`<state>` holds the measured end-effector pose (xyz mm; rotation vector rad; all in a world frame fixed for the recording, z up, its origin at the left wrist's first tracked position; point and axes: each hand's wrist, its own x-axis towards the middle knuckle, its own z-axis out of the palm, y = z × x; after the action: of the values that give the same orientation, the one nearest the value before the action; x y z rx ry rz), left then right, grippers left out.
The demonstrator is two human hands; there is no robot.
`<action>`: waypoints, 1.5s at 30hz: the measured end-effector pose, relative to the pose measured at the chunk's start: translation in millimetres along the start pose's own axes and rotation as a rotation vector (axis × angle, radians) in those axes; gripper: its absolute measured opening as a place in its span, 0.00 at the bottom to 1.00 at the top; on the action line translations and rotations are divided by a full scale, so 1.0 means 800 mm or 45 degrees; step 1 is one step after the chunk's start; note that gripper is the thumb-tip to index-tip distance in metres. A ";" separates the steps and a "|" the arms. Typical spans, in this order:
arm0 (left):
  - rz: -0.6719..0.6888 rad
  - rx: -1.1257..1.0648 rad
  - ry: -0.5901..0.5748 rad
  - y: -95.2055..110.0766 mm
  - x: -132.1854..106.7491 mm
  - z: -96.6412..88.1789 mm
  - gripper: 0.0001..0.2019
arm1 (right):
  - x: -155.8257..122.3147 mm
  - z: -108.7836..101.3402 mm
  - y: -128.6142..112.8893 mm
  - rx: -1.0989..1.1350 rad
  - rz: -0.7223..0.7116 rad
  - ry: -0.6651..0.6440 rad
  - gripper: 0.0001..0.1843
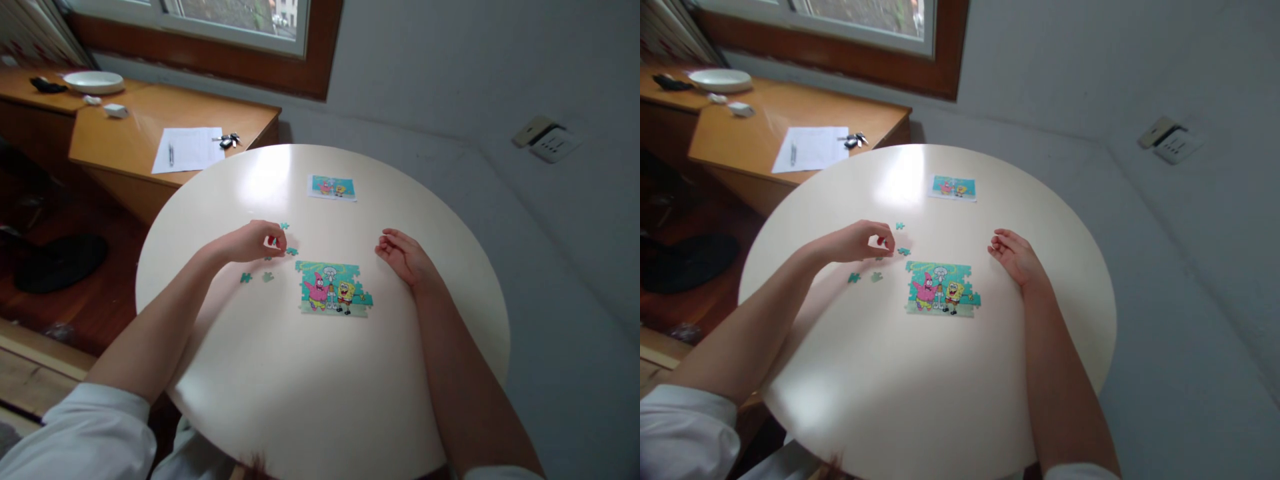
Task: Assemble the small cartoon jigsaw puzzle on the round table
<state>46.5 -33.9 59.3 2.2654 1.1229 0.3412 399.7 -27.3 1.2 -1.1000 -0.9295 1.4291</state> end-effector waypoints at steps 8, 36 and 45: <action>0.026 0.219 -0.426 0.006 -0.017 -0.018 0.08 | -0.003 0.002 -0.002 0.048 0.031 0.017 0.10; 0.055 -0.559 0.175 0.041 0.015 0.047 0.07 | -0.012 0.020 -0.013 -0.136 0.016 -0.032 0.14; -0.047 -0.883 0.297 0.051 0.023 0.077 0.11 | -0.053 0.088 -0.049 -0.750 0.160 -0.726 0.17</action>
<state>112.6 -62.6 34.0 1.6161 0.9569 0.8507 343.7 -62.3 63.6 -1.1991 -1.7966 1.6593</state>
